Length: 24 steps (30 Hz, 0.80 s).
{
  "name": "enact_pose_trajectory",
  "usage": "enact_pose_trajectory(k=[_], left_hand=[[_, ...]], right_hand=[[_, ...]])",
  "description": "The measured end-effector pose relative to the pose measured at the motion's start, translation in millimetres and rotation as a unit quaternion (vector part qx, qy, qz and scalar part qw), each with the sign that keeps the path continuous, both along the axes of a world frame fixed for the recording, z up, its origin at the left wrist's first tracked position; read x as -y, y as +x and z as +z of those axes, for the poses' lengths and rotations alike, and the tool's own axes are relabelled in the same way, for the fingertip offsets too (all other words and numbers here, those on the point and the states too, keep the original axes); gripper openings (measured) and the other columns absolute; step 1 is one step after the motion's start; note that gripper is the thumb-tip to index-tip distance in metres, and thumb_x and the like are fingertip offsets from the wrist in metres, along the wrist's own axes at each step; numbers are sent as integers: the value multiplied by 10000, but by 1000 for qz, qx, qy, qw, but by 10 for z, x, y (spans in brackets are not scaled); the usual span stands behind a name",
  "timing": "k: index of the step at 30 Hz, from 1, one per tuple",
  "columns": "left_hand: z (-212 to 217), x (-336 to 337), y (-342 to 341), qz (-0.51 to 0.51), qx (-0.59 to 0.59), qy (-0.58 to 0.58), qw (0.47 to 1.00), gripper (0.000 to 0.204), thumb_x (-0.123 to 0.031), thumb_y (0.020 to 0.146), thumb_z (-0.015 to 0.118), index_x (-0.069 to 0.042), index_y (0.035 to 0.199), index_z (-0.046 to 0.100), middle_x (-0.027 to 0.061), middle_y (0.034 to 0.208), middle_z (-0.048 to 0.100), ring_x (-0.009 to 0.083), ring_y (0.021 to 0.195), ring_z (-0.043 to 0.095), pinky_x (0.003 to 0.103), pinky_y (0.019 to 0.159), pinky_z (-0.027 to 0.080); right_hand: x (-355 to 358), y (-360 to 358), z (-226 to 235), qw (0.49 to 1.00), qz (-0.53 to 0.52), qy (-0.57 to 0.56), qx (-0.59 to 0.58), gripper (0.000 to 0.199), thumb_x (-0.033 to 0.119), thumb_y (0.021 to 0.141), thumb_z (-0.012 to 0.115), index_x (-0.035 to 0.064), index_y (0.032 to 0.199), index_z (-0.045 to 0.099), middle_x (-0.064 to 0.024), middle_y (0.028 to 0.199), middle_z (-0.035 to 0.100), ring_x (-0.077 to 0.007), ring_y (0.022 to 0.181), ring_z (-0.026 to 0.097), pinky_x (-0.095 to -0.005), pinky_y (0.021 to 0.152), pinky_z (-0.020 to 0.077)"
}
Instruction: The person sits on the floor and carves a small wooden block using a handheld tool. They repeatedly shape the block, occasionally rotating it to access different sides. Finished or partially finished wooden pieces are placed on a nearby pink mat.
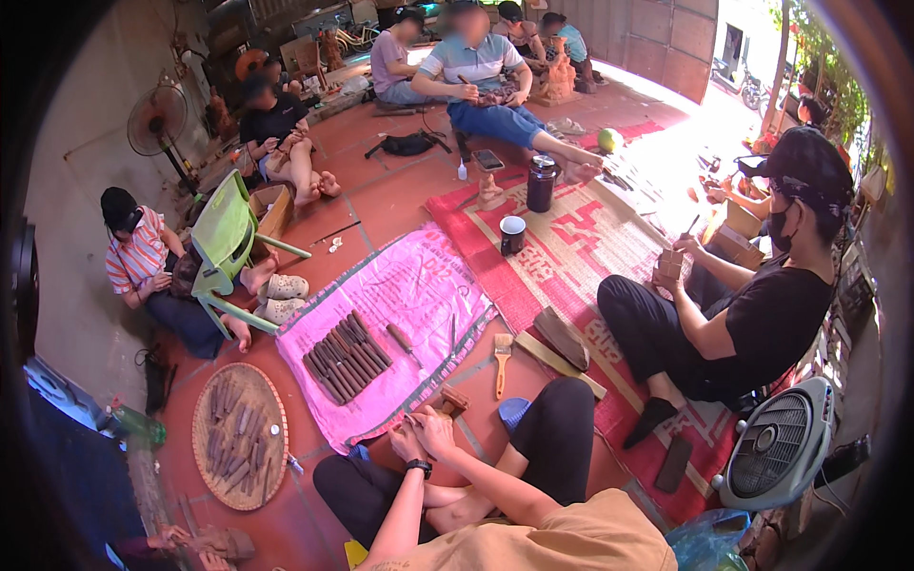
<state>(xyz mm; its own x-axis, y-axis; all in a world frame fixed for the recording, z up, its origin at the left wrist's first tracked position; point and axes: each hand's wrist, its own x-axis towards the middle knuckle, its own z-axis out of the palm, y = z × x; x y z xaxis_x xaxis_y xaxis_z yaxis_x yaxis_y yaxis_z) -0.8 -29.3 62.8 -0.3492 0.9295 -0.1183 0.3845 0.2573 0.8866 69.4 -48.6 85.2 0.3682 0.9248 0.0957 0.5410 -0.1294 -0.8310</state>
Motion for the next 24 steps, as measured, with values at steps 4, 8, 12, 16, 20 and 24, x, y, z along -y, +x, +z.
enact_pose_trajectory(k=[4,8,12,16,20,24], left_hand=[[-12,-25,-46,-23,0,-1,1000,367,-326,883,577,37,941,584,244,836,660,379,774,649,460,675,493],[10,-47,-33,-35,1,-44,998,313,-274,912,542,34,955,573,234,848,663,379,781,649,478,668,491],[-74,-69,-56,-35,-31,-24,999,360,-297,939,464,50,952,561,261,848,646,415,794,630,506,679,474],[-5,-45,-18,-39,-8,-56,998,377,-304,948,417,51,935,546,272,847,634,433,801,619,525,685,454],[-24,-30,-44,-31,-6,-61,998,377,-322,935,411,29,983,540,285,873,632,455,810,610,532,686,453],[138,-15,1,-35,-32,-65,997,395,-332,930,395,28,997,543,295,892,629,467,833,603,547,701,450]], right_hand=[[7,-15,70,1000,2,-3,25,242,303,849,583,154,995,706,-129,842,535,-330,782,623,-438,682,487],[-17,7,96,998,15,-36,59,249,299,841,589,164,1013,710,-127,848,552,-318,802,629,-434,680,493],[-37,19,-2,996,54,-8,76,266,254,828,586,147,1039,708,-109,905,588,-297,829,631,-426,691,502],[-22,79,-95,989,83,39,117,265,192,821,574,128,1040,710,-91,919,606,-275,864,625,-406,715,510],[6,67,-56,982,97,72,148,259,172,823,571,133,1037,713,-89,915,606,-261,910,610,-385,756,506],[-5,62,-85,990,86,14,112,264,172,821,573,126,1044,706,-87,935,599,-258,936,599,-371,771,502]])
